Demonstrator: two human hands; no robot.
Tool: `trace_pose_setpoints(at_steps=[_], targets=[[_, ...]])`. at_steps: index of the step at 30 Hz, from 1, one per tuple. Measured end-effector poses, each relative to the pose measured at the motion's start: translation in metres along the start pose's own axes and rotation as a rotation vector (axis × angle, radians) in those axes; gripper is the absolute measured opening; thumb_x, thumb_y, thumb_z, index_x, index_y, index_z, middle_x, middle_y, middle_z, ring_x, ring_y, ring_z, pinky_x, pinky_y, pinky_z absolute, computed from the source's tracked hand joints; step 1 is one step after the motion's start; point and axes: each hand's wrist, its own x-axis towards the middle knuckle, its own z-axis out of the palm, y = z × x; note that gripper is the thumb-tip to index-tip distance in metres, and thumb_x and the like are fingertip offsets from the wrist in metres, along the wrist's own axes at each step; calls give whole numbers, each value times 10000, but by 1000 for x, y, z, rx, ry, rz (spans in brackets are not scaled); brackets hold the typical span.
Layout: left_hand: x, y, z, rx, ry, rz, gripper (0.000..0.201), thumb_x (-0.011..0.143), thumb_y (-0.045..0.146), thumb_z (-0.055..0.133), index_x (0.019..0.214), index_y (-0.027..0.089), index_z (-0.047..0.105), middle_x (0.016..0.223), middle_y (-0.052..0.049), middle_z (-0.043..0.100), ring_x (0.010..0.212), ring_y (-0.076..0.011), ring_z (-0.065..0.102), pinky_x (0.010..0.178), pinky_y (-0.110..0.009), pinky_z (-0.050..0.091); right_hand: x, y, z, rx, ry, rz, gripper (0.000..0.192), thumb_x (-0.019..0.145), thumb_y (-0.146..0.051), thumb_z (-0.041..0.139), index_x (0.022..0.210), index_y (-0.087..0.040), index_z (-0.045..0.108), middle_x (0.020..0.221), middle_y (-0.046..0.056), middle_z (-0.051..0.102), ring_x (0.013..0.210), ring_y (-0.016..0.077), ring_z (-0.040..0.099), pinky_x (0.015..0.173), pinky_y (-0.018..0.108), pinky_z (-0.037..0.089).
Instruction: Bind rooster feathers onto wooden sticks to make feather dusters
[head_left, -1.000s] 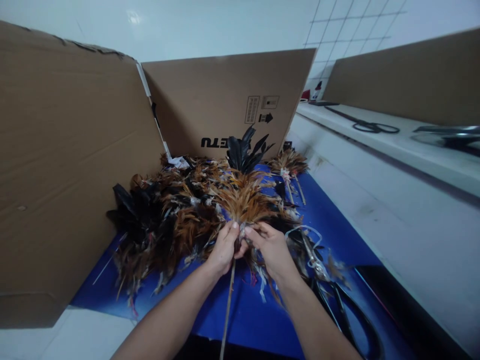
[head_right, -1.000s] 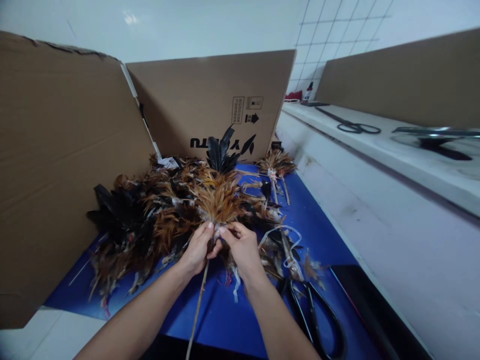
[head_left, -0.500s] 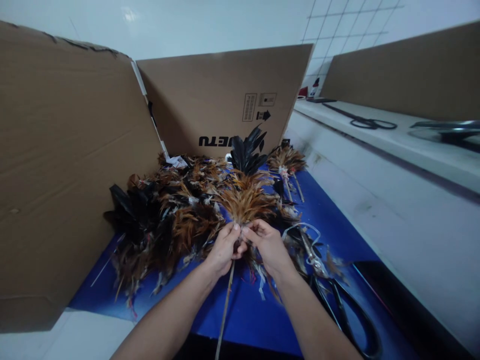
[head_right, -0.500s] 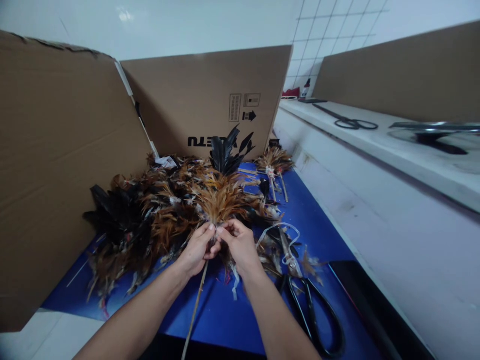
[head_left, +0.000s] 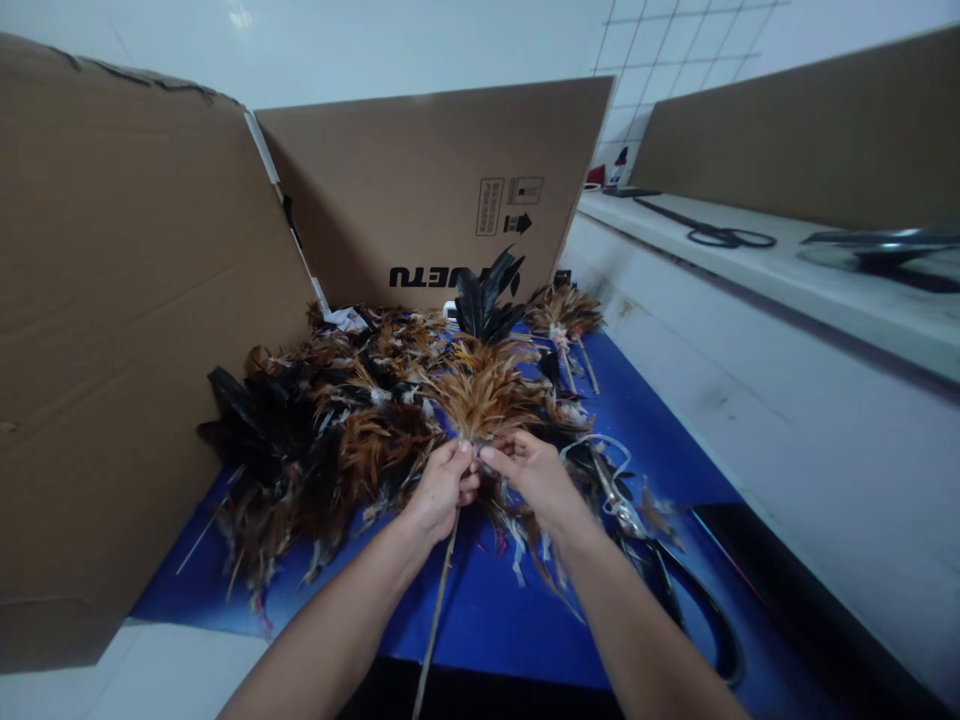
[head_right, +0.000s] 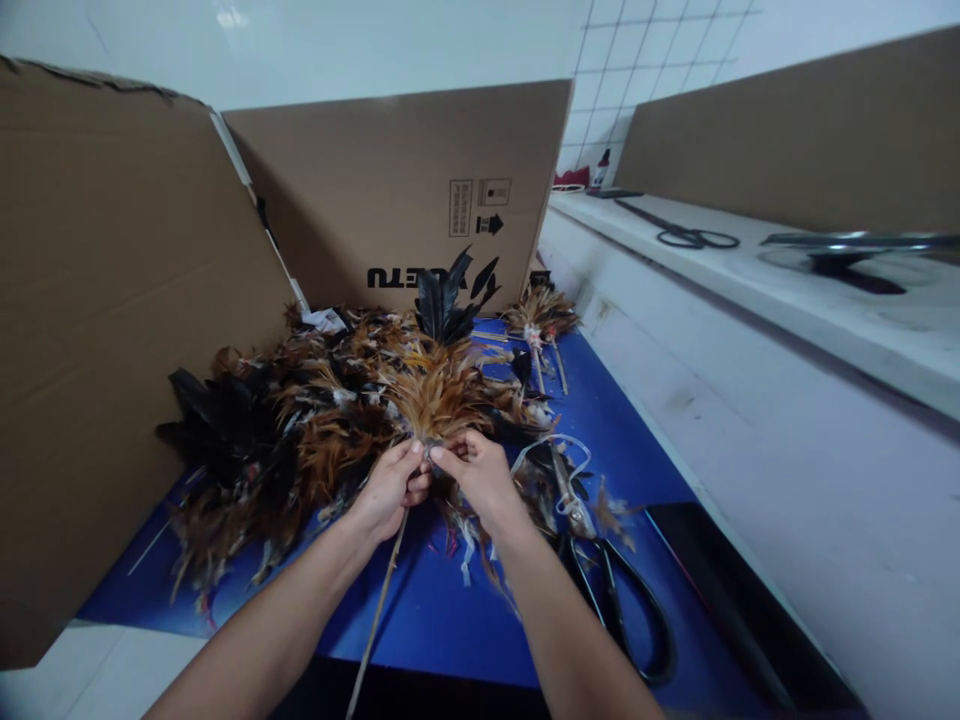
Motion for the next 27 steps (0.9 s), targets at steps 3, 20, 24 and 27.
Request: trace_pose_setpoints(at_steps=[3, 20, 24, 27], targets=[[-1, 5, -1, -17, -1, 20, 442, 684, 497, 674, 717, 165, 382, 634, 66, 384, 406, 12, 231, 353, -124, 105, -4, -10, -26, -199, 11, -70, 188, 657, -326, 701, 754, -179, 637, 687, 10, 635, 643, 152, 570, 620, 275, 440], [-1, 15, -3, -49, 29, 52, 477, 652, 496, 702, 699, 175, 352, 625, 65, 392, 404, 13, 224, 358, -132, 100, -27, 1, -68, -900, -341, -315, 138, 771, -177, 531, 724, -226, 651, 782, 48, 598, 779, 205, 554, 731, 341, 430], [-1, 14, -4, -55, 24, 45, 461, 666, 483, 696, 698, 172, 358, 627, 64, 396, 406, 13, 227, 360, -129, 104, -22, -14, -78, -579, -205, -180, 125, 751, -339, 601, 737, -221, 638, 805, 39, 621, 721, 188, 570, 640, 306, 442], [-1, 11, -5, -54, 12, 45, 441, 687, 474, 681, 698, 170, 360, 629, 63, 396, 408, 12, 222, 359, -127, 107, -23, -26, -80, -337, -90, -20, 244, 699, -436, 660, 761, -207, 603, 642, 9, 620, 553, 145, 533, 525, 267, 408]])
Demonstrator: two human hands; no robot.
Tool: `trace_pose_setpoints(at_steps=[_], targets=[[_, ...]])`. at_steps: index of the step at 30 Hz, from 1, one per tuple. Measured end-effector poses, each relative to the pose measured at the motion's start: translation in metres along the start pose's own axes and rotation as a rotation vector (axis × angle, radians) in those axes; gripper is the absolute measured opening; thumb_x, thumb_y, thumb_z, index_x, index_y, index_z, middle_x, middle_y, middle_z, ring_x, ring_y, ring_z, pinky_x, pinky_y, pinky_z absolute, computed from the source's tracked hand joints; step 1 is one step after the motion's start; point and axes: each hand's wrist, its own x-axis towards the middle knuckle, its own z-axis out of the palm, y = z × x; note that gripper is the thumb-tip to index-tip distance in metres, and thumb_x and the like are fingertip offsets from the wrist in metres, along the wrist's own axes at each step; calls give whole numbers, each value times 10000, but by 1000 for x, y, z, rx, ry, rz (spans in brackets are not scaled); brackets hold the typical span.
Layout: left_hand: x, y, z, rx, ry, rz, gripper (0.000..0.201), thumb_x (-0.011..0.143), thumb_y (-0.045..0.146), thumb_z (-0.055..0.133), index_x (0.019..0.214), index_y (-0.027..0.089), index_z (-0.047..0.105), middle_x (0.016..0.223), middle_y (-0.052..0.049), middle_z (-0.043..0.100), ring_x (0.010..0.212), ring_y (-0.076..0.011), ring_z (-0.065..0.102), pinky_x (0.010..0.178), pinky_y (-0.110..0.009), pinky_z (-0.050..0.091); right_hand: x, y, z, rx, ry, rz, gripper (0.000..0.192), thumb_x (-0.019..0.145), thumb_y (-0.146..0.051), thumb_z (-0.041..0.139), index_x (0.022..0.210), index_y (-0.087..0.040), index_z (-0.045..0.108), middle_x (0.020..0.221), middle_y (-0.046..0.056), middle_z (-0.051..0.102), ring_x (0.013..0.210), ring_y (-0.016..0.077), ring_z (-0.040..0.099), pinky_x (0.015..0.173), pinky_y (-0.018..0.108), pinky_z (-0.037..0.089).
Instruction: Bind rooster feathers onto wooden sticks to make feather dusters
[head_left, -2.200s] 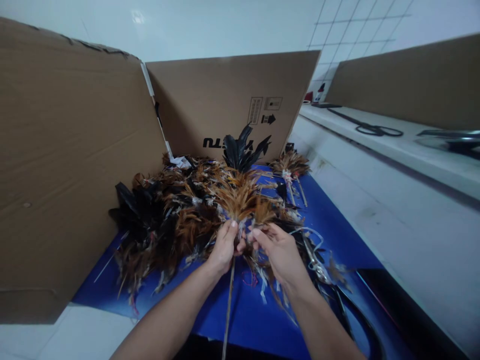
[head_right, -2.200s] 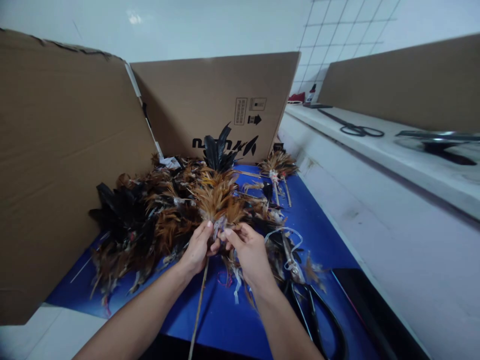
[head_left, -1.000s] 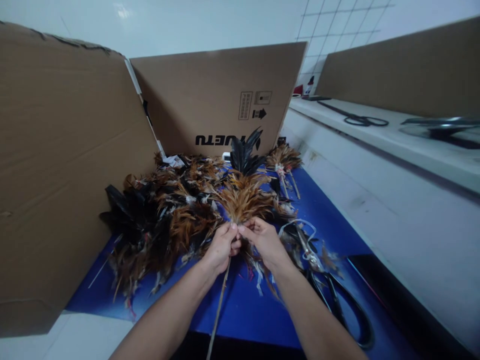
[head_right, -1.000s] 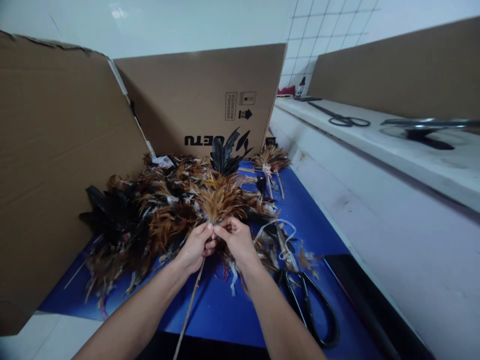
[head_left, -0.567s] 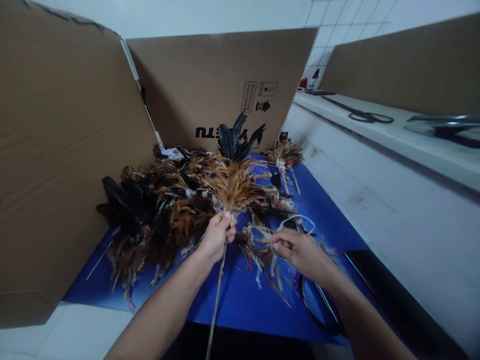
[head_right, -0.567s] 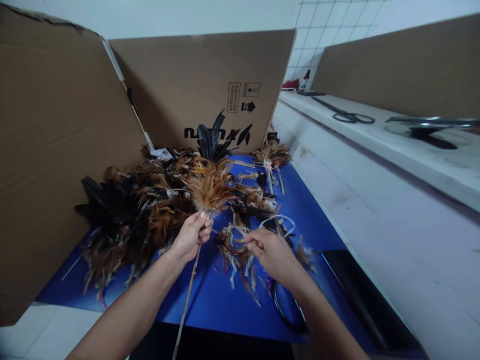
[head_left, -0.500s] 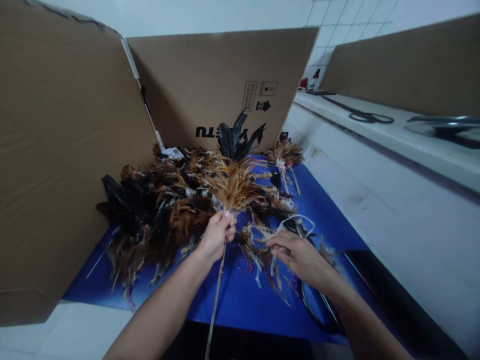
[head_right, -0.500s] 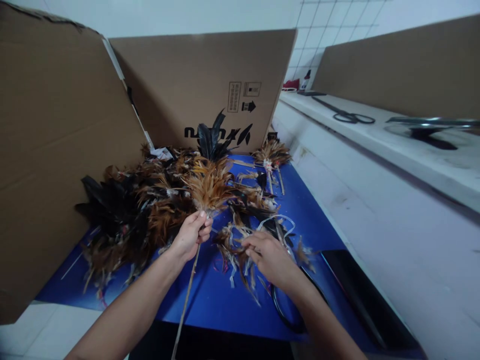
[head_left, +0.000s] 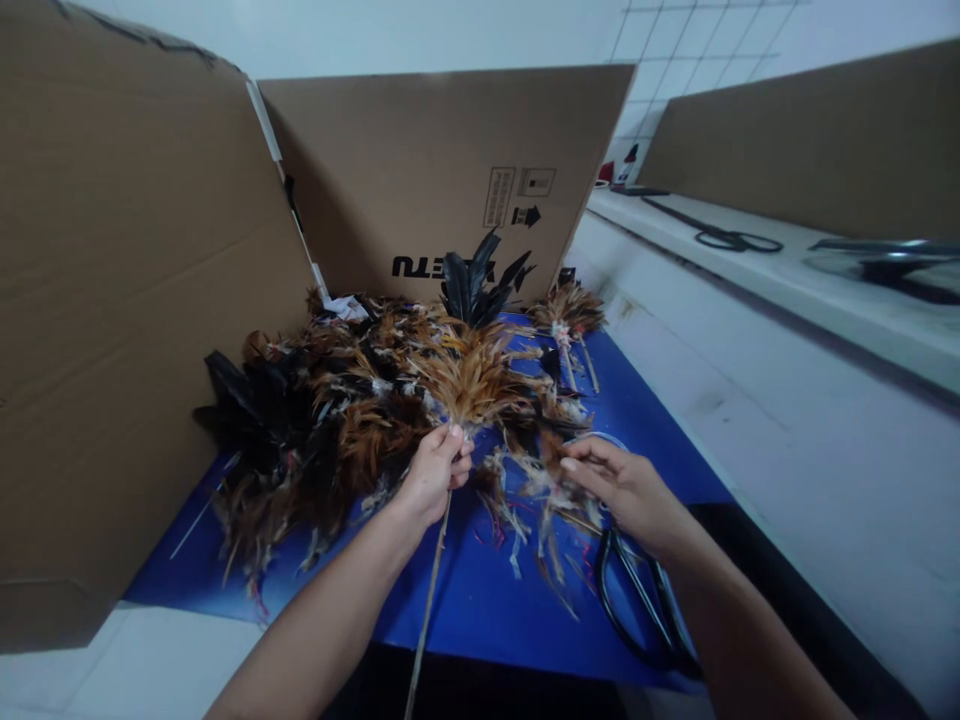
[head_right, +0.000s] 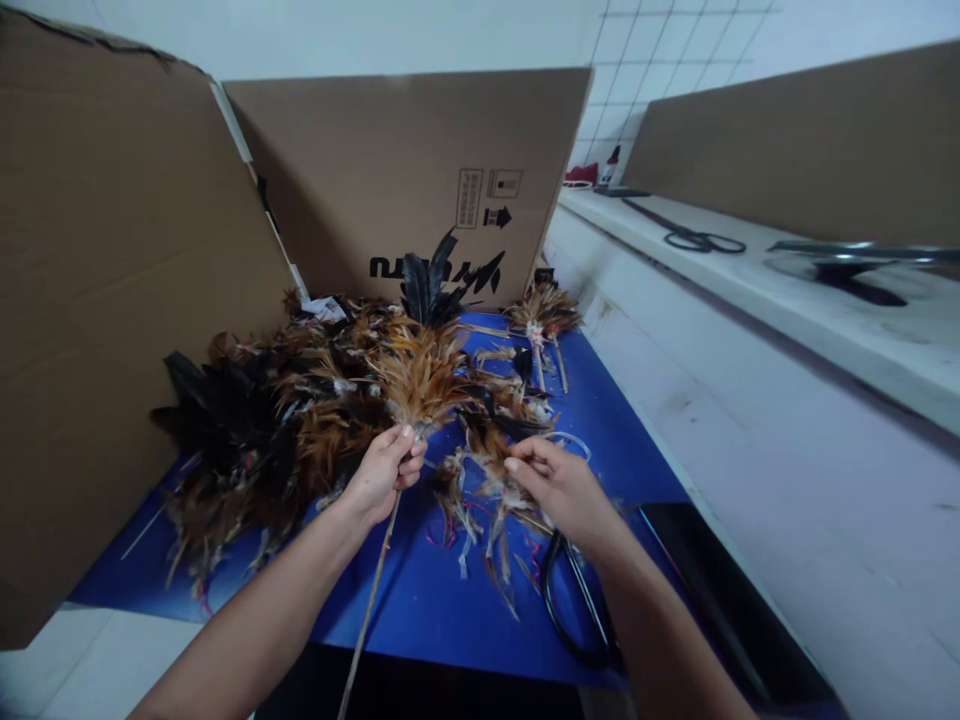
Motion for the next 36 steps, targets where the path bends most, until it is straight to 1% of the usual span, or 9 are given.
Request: trace_pose_setpoints(at_steps=[2, 5, 9, 12, 17, 21, 27, 32, 36], targets=[[0, -2, -1, 2, -8, 7, 430, 698, 471, 671, 703, 170, 363, 634, 62, 396, 410, 11, 226, 358, -126, 109, 0, -6, 1, 165, 20, 104, 295, 682, -456, 678, 777, -202, 562, 563, -10, 603, 445, 107, 465, 442, 237, 349], [1, -3, -1, 5, -11, 9, 429, 697, 477, 669, 712, 171, 368, 635, 62, 395, 411, 9, 232, 358, -125, 108, -1, -10, 7, 380, 11, 193, 320, 672, -438, 699, 785, -193, 527, 636, 23, 642, 460, 112, 514, 387, 209, 306], [1, -4, 1, 4, -24, -14, 448, 683, 488, 679, 710, 174, 360, 630, 65, 394, 409, 8, 228, 359, -126, 101, 0, -9, 21, 523, 0, 233, 338, 650, -413, 736, 784, -183, 527, 696, 42, 657, 525, 139, 586, 378, 198, 319], [0, -6, 1, -7, -41, -41, 451, 684, 490, 679, 712, 174, 358, 632, 66, 394, 405, 11, 224, 359, -126, 100, 3, -8, 35, 580, 38, 201, 323, 642, -388, 750, 768, -185, 533, 665, 16, 641, 552, 152, 610, 401, 205, 357], [-2, -10, 1, -21, -61, -76, 426, 699, 475, 672, 720, 169, 377, 627, 66, 389, 402, 11, 220, 361, -129, 97, 10, -13, 61, 618, 138, 144, 311, 605, -356, 764, 733, -193, 531, 598, -18, 609, 568, 184, 631, 396, 224, 391], [-3, -11, 2, -10, -53, -83, 409, 707, 470, 665, 719, 160, 398, 628, 63, 394, 400, 12, 230, 361, -129, 114, 15, -15, 74, 606, 151, 114, 288, 627, -346, 742, 738, -189, 527, 601, -15, 609, 565, 178, 625, 396, 226, 414], [-3, -12, 3, 17, -68, -67, 381, 741, 477, 627, 741, 155, 425, 620, 64, 389, 392, 11, 226, 355, -130, 116, 13, -17, 81, 588, 108, 89, 338, 577, -299, 771, 793, -187, 537, 643, -13, 630, 586, 161, 611, 426, 229, 445], [-3, -11, 5, 28, -96, -72, 370, 752, 472, 618, 754, 141, 452, 642, 54, 402, 400, 14, 226, 357, -127, 118, 15, -13, 83, 511, 165, 66, 286, 599, -298, 756, 766, -166, 564, 612, -9, 623, 500, 124, 560, 416, 227, 434], [-4, -10, 5, 2, -119, -80, 369, 751, 467, 623, 769, 135, 464, 661, 55, 393, 409, 15, 221, 357, -124, 122, 18, -7, 83, 518, 210, 61, 262, 594, -305, 757, 735, -166, 586, 616, 1, 641, 557, 144, 589, 443, 229, 447]])
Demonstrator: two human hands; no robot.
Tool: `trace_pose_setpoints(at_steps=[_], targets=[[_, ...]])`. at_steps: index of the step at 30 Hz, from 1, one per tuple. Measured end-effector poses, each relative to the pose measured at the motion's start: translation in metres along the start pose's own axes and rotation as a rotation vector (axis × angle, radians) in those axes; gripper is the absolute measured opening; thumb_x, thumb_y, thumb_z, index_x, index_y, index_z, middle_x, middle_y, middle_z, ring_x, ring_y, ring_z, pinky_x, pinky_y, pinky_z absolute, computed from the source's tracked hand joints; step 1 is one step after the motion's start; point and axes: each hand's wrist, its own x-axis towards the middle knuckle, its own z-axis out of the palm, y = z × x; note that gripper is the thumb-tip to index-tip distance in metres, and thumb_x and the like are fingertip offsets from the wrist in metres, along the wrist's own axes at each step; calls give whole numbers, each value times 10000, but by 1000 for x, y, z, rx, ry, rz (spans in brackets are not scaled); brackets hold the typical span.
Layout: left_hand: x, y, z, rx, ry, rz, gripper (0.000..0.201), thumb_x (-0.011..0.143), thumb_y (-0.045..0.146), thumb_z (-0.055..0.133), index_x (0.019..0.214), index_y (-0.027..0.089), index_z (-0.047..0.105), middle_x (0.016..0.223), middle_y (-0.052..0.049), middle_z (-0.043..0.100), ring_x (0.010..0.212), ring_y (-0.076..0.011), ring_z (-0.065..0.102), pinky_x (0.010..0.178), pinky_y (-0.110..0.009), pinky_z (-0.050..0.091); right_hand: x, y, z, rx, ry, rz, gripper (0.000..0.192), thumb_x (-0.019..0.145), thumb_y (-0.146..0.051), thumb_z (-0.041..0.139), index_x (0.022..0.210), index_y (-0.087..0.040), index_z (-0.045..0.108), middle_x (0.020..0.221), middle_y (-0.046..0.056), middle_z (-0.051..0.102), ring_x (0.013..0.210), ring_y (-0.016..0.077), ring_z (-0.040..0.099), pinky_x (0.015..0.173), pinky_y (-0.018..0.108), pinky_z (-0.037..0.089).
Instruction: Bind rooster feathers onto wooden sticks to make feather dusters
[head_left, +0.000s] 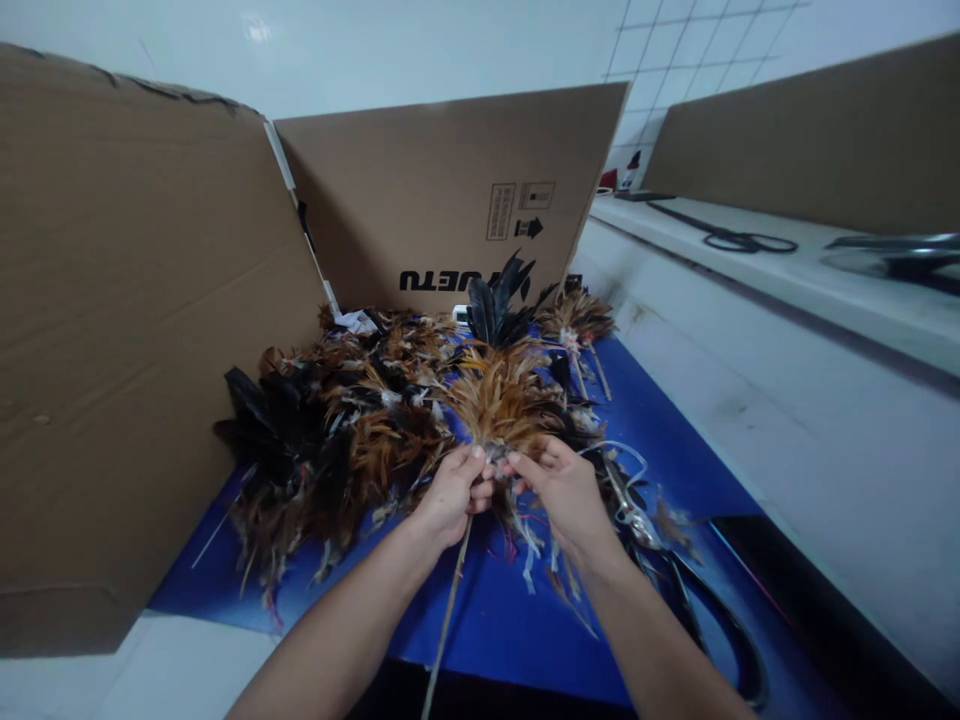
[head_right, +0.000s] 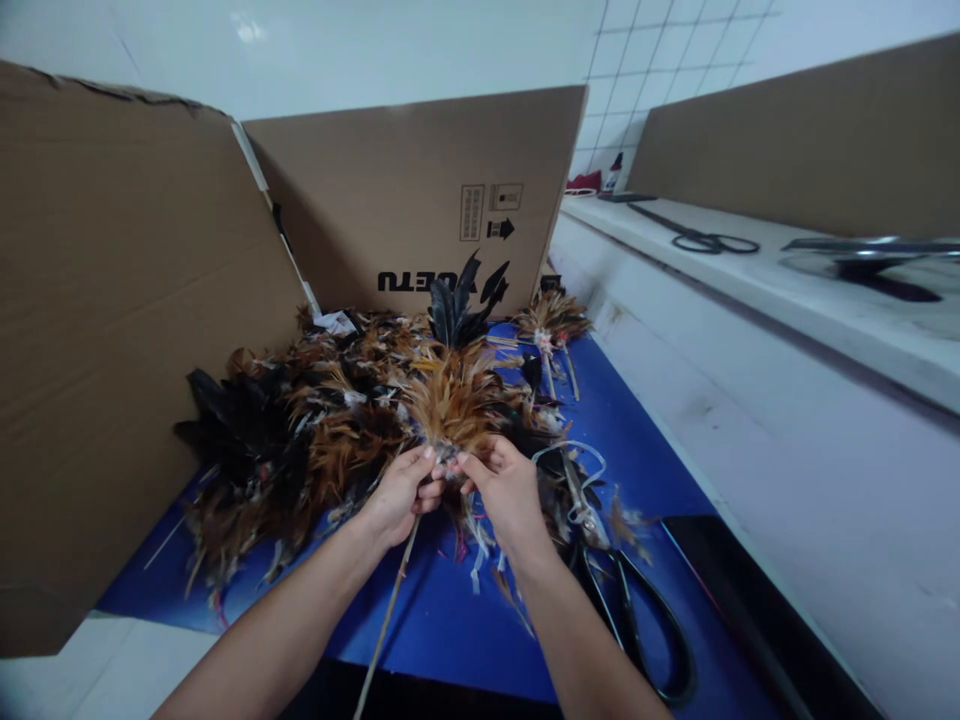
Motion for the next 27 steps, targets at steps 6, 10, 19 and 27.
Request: trace_pose_setpoints(at_steps=[6, 10, 19, 27], targets=[[0, -2, -3, 10, -49, -35, 339, 779, 449, 601, 786, 136, 469, 663, 52, 383, 416, 12, 235, 356, -123, 111, 3, 3, 0, 27, 31, -13, 242, 545, -256, 779, 684, -164, 603, 579, -14, 628, 522, 125, 561, 455, 228, 455], [0, -4, -4, 39, -58, -51, 347, 780, 458, 595, 785, 138, 460, 662, 49, 381, 422, 7, 246, 354, -124, 102, 3, 2, 2, 28, 38, 7, 209, 553, -229, 757, 698, -165, 620, 599, -11, 636, 541, 136, 584, 474, 238, 473], [-1, -4, 0, 135, -64, -50, 383, 785, 508, 559, 831, 143, 456, 693, 26, 435, 429, 3, 232, 359, -128, 120, 5, 0, 6, 29, 40, 77, 226, 543, -215, 738, 723, -151, 617, 623, -2, 645, 489, 128, 589, 469, 252, 512], [-2, -5, 0, 143, -23, -27, 401, 766, 525, 575, 832, 150, 447, 659, 43, 408, 433, -3, 251, 363, -118, 148, 7, -4, 7, 24, 8, 119, 209, 541, -173, 689, 726, -158, 593, 568, -34, 608, 469, 119, 585, 456, 242, 514]])
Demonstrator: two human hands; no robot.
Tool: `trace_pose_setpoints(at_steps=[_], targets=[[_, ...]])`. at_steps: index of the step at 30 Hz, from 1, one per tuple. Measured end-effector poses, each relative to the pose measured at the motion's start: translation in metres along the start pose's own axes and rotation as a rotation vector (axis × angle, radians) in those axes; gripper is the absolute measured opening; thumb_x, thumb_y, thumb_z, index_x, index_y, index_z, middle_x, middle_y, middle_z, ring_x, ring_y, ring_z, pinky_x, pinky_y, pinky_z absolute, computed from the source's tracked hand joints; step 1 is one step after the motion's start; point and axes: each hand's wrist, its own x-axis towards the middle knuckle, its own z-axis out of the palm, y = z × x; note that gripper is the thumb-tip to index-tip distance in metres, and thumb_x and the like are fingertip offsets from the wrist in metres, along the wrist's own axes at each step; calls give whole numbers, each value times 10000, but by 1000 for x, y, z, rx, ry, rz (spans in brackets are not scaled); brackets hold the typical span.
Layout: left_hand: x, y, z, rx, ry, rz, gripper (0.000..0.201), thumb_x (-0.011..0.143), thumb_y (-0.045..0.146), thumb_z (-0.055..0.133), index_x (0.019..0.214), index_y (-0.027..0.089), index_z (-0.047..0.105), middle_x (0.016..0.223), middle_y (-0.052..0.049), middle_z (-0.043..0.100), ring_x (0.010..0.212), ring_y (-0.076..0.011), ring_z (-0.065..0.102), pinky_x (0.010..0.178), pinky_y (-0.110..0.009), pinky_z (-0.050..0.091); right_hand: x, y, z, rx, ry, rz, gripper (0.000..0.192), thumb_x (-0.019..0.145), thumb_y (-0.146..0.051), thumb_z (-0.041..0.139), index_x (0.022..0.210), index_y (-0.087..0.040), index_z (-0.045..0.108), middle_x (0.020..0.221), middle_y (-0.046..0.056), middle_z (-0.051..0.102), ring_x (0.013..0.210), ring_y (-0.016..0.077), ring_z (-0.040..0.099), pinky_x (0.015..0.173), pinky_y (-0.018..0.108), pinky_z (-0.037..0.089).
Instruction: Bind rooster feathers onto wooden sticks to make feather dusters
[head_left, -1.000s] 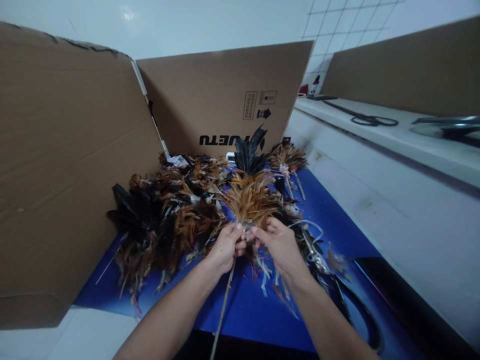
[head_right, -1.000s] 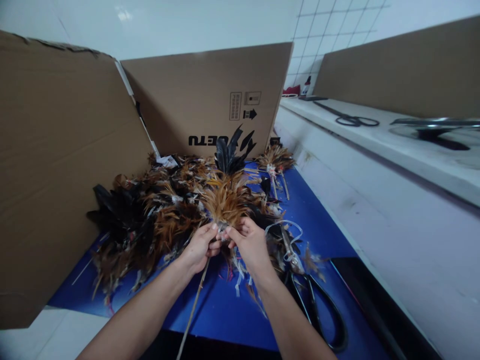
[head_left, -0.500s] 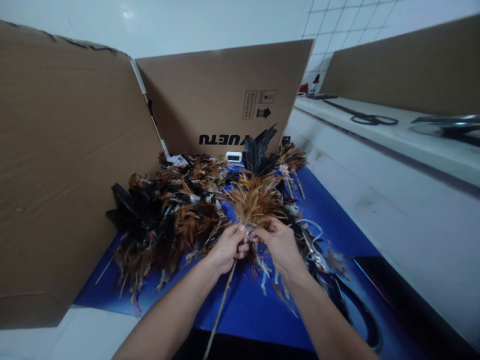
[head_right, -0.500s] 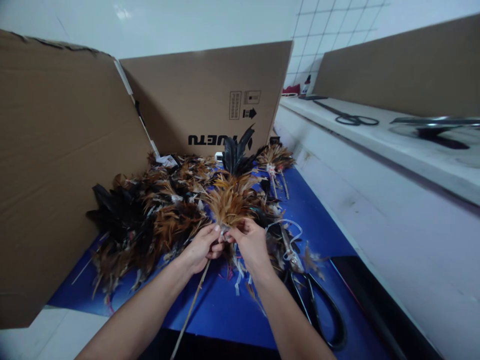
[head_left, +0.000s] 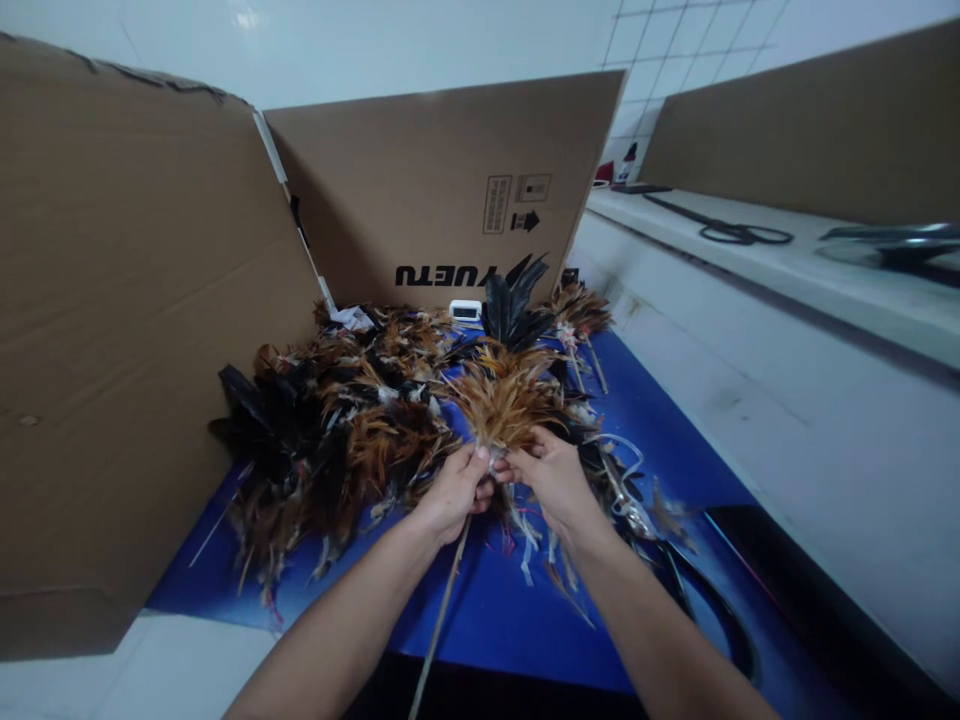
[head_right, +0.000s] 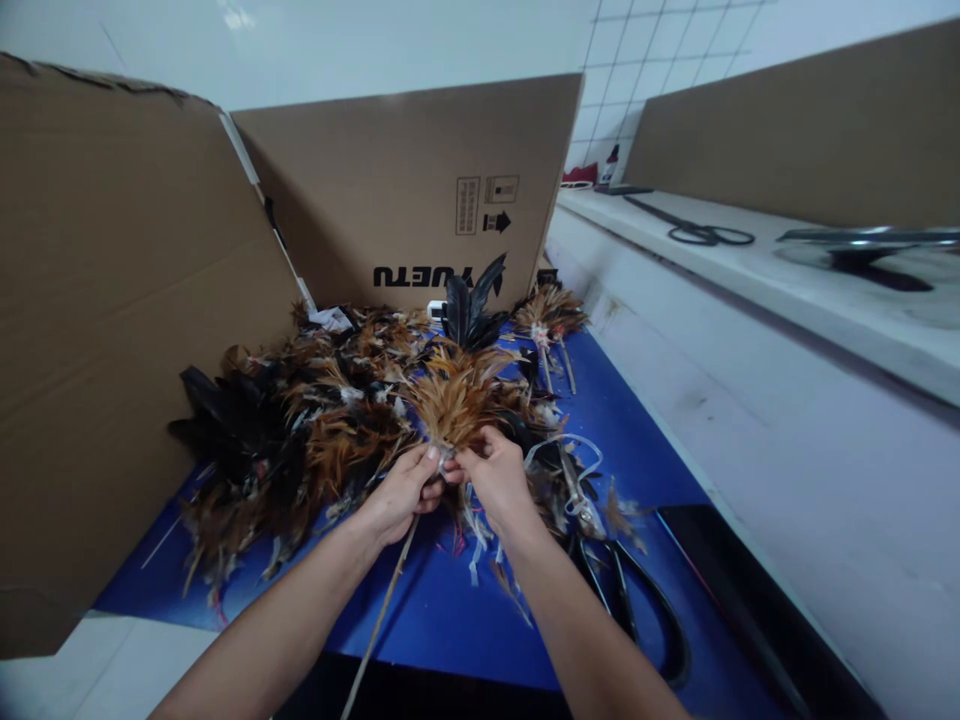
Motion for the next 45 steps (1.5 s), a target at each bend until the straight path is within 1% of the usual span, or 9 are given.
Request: trace_pose_setpoints(at_steps=[3, 7, 10, 20, 24, 28, 31, 37, 45], targets=[[1, -1, -1, 12, 4, 16, 390, 777, 523, 559, 824, 154, 444, 665, 39, 421, 429, -5, 262, 353, -116, 158, 1, 0, 2, -6, 8, 2, 207, 526, -171, 675, 716, -161, 592, 559, -35, 603, 459, 119, 569, 413, 230, 480], [1, -1, 0, 26, 20, 28, 397, 774, 529, 556, 846, 151, 456, 734, 15, 468, 428, 0, 283, 338, -111, 157, 1, 0, 3, -58, 40, -20, 151, 515, -165, 641, 647, -167, 566, 467, -47, 559, 387, 96, 480, 315, 180, 301], [1, -1, 0, 12, 42, 26, 410, 757, 535, 574, 850, 153, 459, 767, 10, 479, 428, 4, 292, 333, -108, 161, 1, 1, 4, -60, 71, -15, 132, 516, -163, 623, 632, -168, 559, 432, -57, 535, 364, 74, 420, 329, 177, 252], [2, 1, 0, -46, 43, 36, 416, 727, 521, 620, 810, 144, 465, 705, 27, 474, 419, 8, 284, 339, -111, 148, 5, 13, 2, -35, 63, -9, 146, 528, -168, 644, 648, -163, 560, 459, -58, 530, 405, 72, 432, 371, 184, 287], [3, 0, -1, -69, 79, 37, 419, 710, 510, 644, 789, 148, 448, 646, 53, 427, 415, 6, 272, 347, -114, 147, -1, 9, -3, -14, -20, 10, 165, 558, -230, 684, 675, -153, 596, 550, -17, 599, 437, 93, 487, 380, 206, 356], [4, -1, -2, -70, 80, 42, 410, 717, 510, 638, 774, 157, 438, 599, 74, 381, 402, 3, 246, 348, -121, 149, -9, 1, -8, -24, -135, 19, 268, 557, -269, 752, 758, -149, 622, 641, 11, 650, 529, 122, 571, 489, 243, 474], [4, -2, -2, -62, 62, 48, 399, 730, 509, 624, 776, 156, 444, 578, 77, 367, 403, -2, 246, 351, -121, 146, -9, 2, -7, -47, -96, -32, 320, 540, -302, 784, 761, -149, 610, 657, 15, 662, 524, 118, 569, 466, 232, 464], [3, -2, -1, -50, 52, 27, 393, 729, 494, 630, 811, 142, 474, 644, 20, 492, 423, -6, 300, 350, -115, 140, -1, 11, -4, -50, -33, -61, 331, 525, -333, 798, 708, -152, 588, 551, -21, 613, 479, 109, 527, 415, 218, 424], [1, 3, 1, -108, 53, 9, 379, 702, 452, 676, 797, 127, 504, 632, 45, 432, 431, -3, 325, 341, -104, 165, 4, 12, -9, -104, -15, -107, 276, 530, -315, 799, 659, -152, 619, 516, -48, 567, 444, 78, 454, 437, 218, 375]])
